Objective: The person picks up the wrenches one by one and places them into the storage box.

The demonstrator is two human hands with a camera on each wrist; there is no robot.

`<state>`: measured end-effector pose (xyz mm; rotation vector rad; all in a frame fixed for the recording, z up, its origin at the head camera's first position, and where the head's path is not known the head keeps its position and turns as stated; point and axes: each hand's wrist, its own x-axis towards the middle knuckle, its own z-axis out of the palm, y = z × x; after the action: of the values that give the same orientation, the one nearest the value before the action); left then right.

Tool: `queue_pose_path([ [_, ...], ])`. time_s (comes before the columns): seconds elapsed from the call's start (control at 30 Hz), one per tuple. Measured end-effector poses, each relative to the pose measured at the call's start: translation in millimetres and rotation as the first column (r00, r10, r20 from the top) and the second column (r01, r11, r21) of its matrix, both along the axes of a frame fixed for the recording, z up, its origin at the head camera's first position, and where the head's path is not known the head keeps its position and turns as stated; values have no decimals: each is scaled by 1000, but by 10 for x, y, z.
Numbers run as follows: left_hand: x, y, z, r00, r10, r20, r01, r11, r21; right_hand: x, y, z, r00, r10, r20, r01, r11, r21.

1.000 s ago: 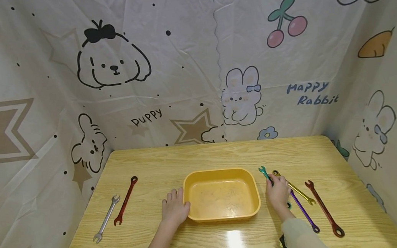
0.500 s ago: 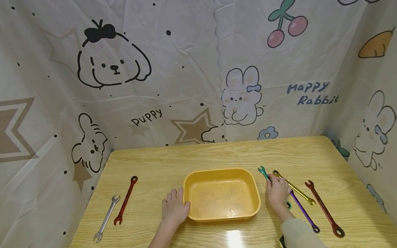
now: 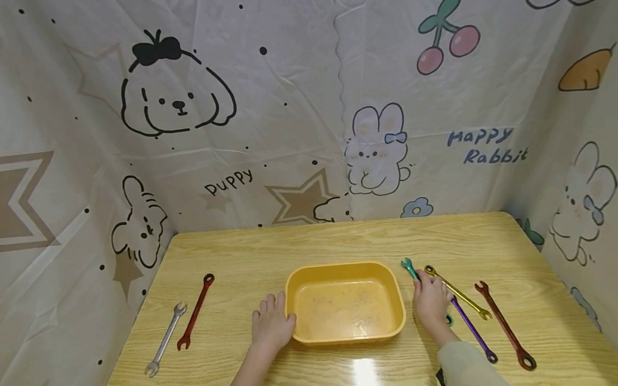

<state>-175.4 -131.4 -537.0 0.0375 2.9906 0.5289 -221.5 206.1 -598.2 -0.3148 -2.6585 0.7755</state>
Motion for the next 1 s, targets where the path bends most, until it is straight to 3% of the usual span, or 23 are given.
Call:
queue_pose_path([
  [0.47, 4, 0, 27, 1000, -8, -6, 7, 1000, -13, 27, 25, -10, 993, 31, -112, -38, 998, -60],
  [0.77, 11, 9, 45, 1000, -7, -5, 7, 1000, -1, 62, 17, 43, 990, 45, -131, -58, 993, -98],
  [1.0, 16, 13, 53, 1000, -6, 1, 6, 1000, -4, 71, 34, 67, 977, 57, -204, -82, 990, -116],
])
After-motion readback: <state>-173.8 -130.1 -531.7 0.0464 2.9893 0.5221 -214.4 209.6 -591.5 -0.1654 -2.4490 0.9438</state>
